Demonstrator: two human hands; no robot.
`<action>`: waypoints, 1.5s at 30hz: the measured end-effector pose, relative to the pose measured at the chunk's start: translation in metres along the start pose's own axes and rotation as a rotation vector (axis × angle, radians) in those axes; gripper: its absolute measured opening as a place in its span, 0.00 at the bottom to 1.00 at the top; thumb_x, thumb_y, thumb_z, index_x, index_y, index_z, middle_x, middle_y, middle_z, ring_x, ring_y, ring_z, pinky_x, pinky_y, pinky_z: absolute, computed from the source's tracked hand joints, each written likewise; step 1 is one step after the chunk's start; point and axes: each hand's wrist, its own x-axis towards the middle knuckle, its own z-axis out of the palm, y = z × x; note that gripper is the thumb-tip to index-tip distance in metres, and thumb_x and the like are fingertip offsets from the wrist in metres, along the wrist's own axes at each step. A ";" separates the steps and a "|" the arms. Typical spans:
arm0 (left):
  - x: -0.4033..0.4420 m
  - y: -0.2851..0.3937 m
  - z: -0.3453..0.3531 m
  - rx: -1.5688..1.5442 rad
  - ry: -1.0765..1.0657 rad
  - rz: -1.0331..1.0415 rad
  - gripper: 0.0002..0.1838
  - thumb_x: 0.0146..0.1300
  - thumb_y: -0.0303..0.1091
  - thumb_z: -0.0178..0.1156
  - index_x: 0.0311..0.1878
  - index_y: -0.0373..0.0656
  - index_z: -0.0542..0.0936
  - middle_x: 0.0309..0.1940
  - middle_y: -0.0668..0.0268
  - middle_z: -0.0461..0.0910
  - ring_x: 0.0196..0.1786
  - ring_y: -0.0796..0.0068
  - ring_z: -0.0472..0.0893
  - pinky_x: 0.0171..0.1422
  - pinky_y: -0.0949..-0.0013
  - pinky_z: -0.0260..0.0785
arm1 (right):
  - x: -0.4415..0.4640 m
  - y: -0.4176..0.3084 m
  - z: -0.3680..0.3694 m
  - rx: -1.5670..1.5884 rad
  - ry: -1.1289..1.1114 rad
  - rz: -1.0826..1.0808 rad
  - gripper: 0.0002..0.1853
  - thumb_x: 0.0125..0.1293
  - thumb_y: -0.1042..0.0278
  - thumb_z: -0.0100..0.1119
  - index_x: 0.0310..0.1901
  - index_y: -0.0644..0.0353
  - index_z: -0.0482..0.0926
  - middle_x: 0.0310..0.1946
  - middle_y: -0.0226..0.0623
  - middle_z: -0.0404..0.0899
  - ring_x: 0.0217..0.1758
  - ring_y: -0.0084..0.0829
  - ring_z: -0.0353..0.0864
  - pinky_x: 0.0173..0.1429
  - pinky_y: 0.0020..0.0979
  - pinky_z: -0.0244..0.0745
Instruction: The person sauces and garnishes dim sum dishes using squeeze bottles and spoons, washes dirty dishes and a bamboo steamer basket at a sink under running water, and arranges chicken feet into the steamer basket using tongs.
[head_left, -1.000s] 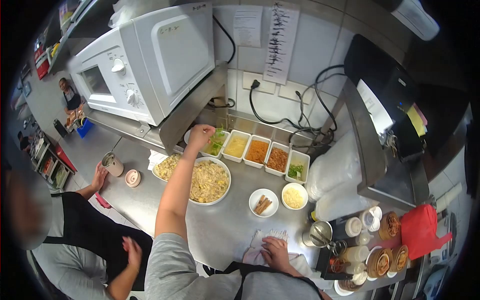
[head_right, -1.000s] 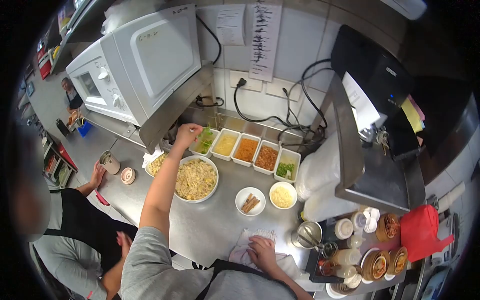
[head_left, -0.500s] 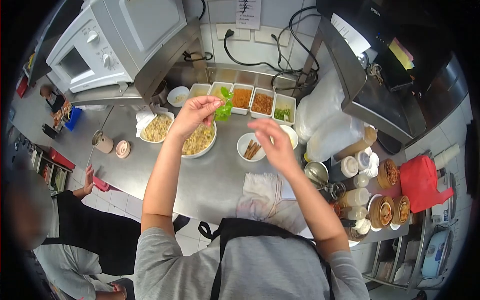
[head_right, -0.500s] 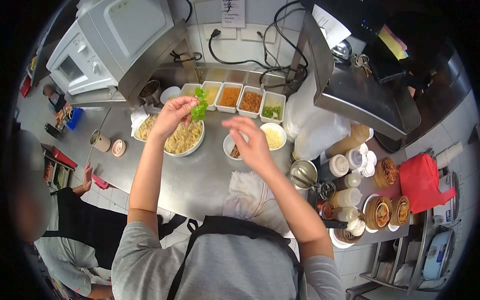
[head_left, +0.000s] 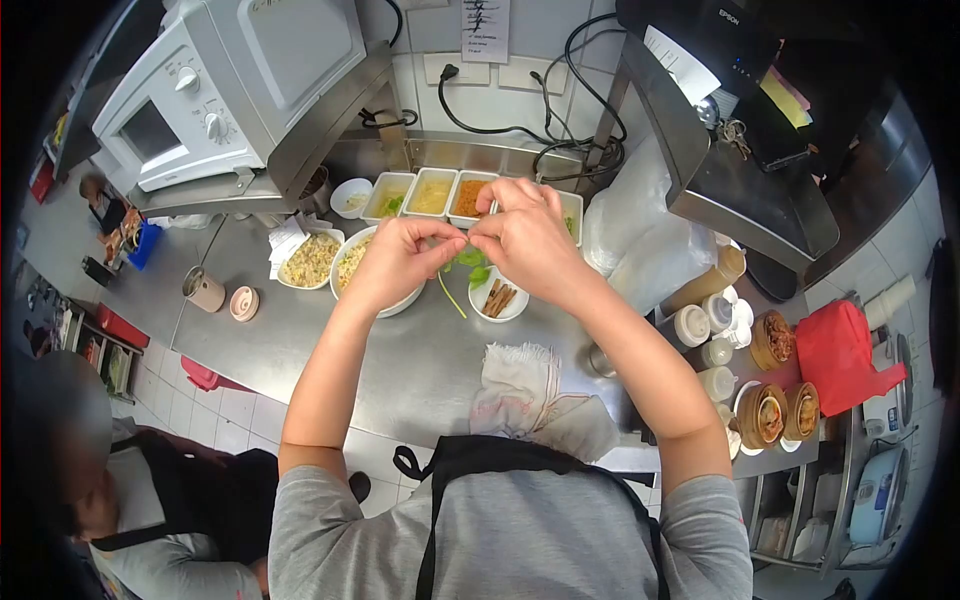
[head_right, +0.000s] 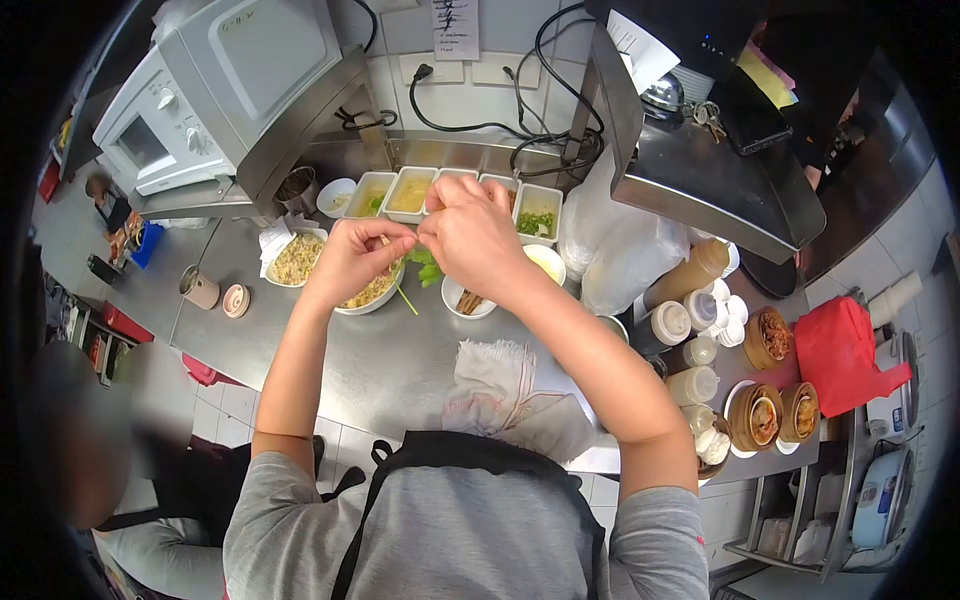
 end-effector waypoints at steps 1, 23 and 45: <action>0.000 0.006 0.000 0.135 0.006 0.012 0.08 0.59 0.33 0.64 0.35 0.38 0.83 0.20 0.73 0.77 0.18 0.90 0.67 0.22 0.80 0.60 | -0.001 0.001 0.000 -0.001 0.003 -0.002 0.03 0.52 0.69 0.62 0.25 0.54 0.84 0.36 0.30 0.71 0.48 0.32 0.70 0.56 0.38 0.56; 0.134 -0.150 -0.057 0.798 0.554 0.117 0.12 0.63 0.36 0.52 0.42 0.44 0.82 0.37 0.55 0.81 0.42 0.54 0.80 0.46 0.56 0.72 | -0.078 0.022 0.020 1.100 -0.128 0.776 0.03 0.56 0.75 0.63 0.31 0.65 0.83 0.38 0.28 0.71 0.42 0.19 0.72 0.47 0.21 0.67; -0.036 -0.233 0.028 0.293 0.425 0.089 0.19 0.67 0.28 0.51 0.60 0.34 0.69 0.59 0.58 0.71 0.59 0.66 0.73 0.61 0.67 0.64 | -0.436 0.104 -0.364 0.363 0.625 1.432 0.06 0.56 0.67 0.61 0.32 0.60 0.82 0.25 0.28 0.80 0.23 0.17 0.73 0.28 0.18 0.64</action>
